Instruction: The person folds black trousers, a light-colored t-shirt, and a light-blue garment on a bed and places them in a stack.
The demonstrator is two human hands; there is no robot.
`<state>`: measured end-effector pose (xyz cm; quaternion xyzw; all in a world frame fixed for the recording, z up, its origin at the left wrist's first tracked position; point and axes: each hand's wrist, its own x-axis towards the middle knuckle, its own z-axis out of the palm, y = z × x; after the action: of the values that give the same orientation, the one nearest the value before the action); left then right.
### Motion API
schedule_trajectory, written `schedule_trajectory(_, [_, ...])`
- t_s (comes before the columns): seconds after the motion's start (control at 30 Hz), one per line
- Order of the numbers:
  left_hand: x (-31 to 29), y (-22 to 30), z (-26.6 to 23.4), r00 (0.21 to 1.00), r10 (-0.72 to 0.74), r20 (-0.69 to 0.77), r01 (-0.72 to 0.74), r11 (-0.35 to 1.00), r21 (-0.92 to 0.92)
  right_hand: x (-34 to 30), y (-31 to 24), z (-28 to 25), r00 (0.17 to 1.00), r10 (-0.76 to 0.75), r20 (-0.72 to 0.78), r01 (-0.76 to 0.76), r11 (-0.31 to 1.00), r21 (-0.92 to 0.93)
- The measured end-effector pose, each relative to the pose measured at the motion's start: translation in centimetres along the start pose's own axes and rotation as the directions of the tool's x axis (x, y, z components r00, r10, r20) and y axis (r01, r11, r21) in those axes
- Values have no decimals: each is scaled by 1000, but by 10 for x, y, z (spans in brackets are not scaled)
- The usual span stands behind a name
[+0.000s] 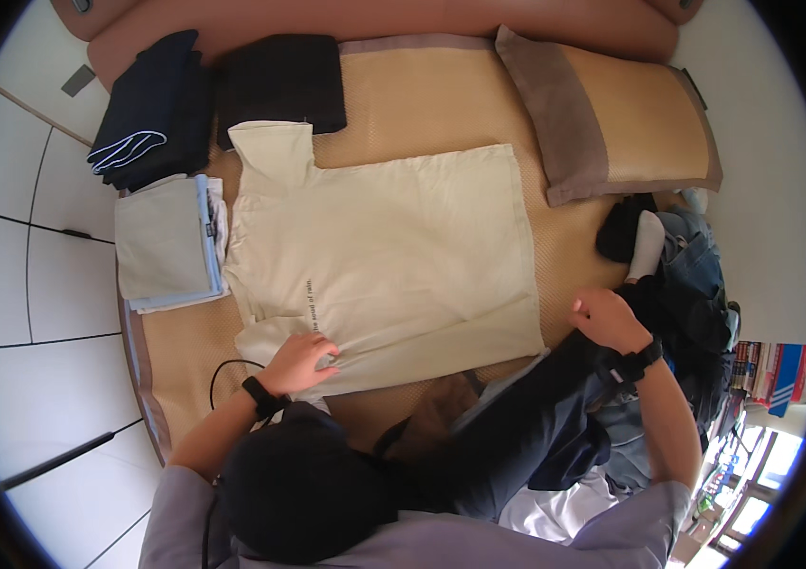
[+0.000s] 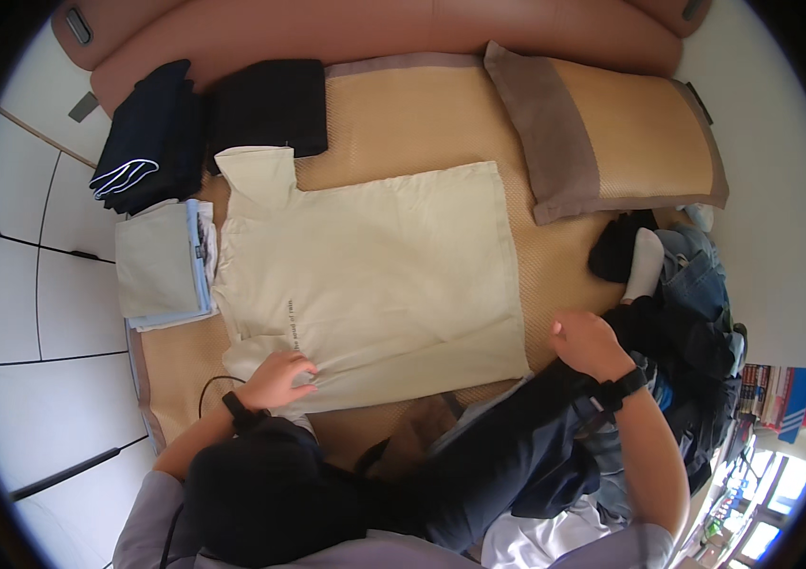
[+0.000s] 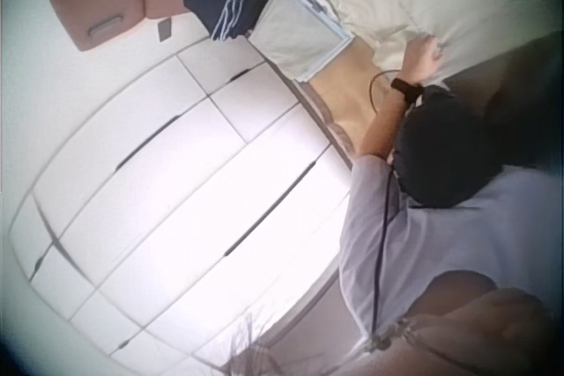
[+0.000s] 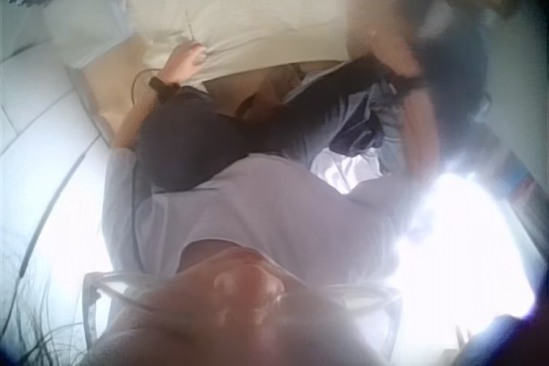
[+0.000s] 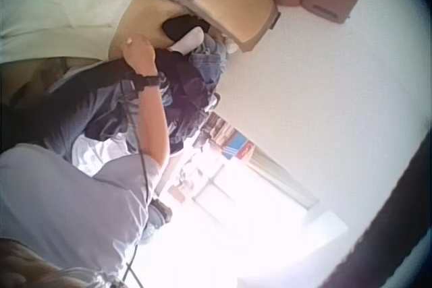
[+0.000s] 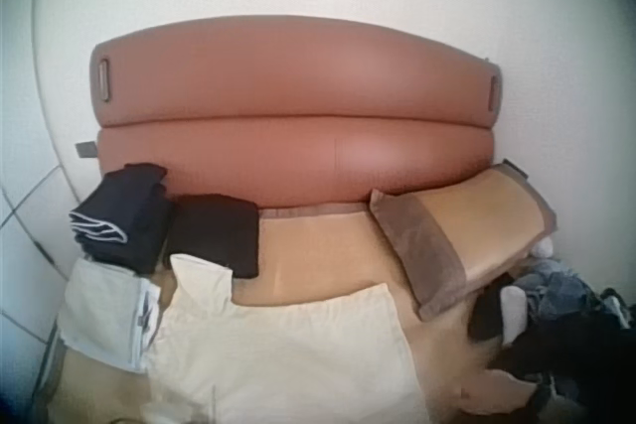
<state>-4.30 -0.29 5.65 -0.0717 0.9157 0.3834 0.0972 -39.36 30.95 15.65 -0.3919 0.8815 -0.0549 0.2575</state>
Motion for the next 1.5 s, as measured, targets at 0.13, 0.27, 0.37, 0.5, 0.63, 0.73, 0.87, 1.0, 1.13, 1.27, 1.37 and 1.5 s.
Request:
schedule_trajectory(0.13, [9, -4, 23, 1000, 12, -5, -11, 999, 50, -35, 5, -15, 960, 10, 280, 88, 937, -337])
schedule_trajectory(0.27, [15, -8, 35, 999, -32, 0, 32, 983, 183, -35, 24, 62, 983, 25, 182, 50, 917, -395])
schedule_trajectory(0.37, [13, -9, 39, 999, -44, -1, 44, 981, 188, -11, 11, 78, 990, -66, -123, 37, 972, -231])
schedule_trajectory(0.5, [5, -15, 33, 997, 22, -77, -8, 985, 174, 18, 5, 62, 996, -84, -37, 82, 995, -60])
schedule_trajectory(0.63, [5, -15, 29, 999, -18, -35, 23, 990, 140, 41, 19, 74, 991, -129, 32, 127, 991, 48])
schedule_trajectory(0.73, [4, -18, 26, 997, -71, 25, 69, 996, 58, 51, 9, 83, 982, -100, 160, 113, 991, -69])
schedule_trajectory(0.87, [4, -14, 15, 995, -86, 59, 84, 996, 36, 61, 4, 94, 980, -2, 201, 43, 979, -199])
schedule_trajectory(1.0, [-1, -20, 8, 990, -110, 87, 107, 993, 41, 57, 8, 88, 984, -88, 154, 131, 945, -299])
schedule_trajectory(1.13, [1, -5, -19, 971, -141, 193, 147, 989, -16, 54, 17, 82, 992, -46, 115, 65, 984, -168])
schedule_trajectory(1.27, [10, 7, -54, 979, -123, 162, 148, 978, -150, 55, 22, 57, 1000, -6, -7, 6, 998, 62])
schedule_trajectory(1.37, [32, 0, -82, 994, -82, 66, 87, 992, -87, 67, 17, 32, 996, 33, -84, -24, 994, 109])
schedule_trajectory(1.5, [73, -12, -119, 993, -112, -28, 111, 994, -23, 106, 13, 11, 979, 64, -192, -41, 992, 121])
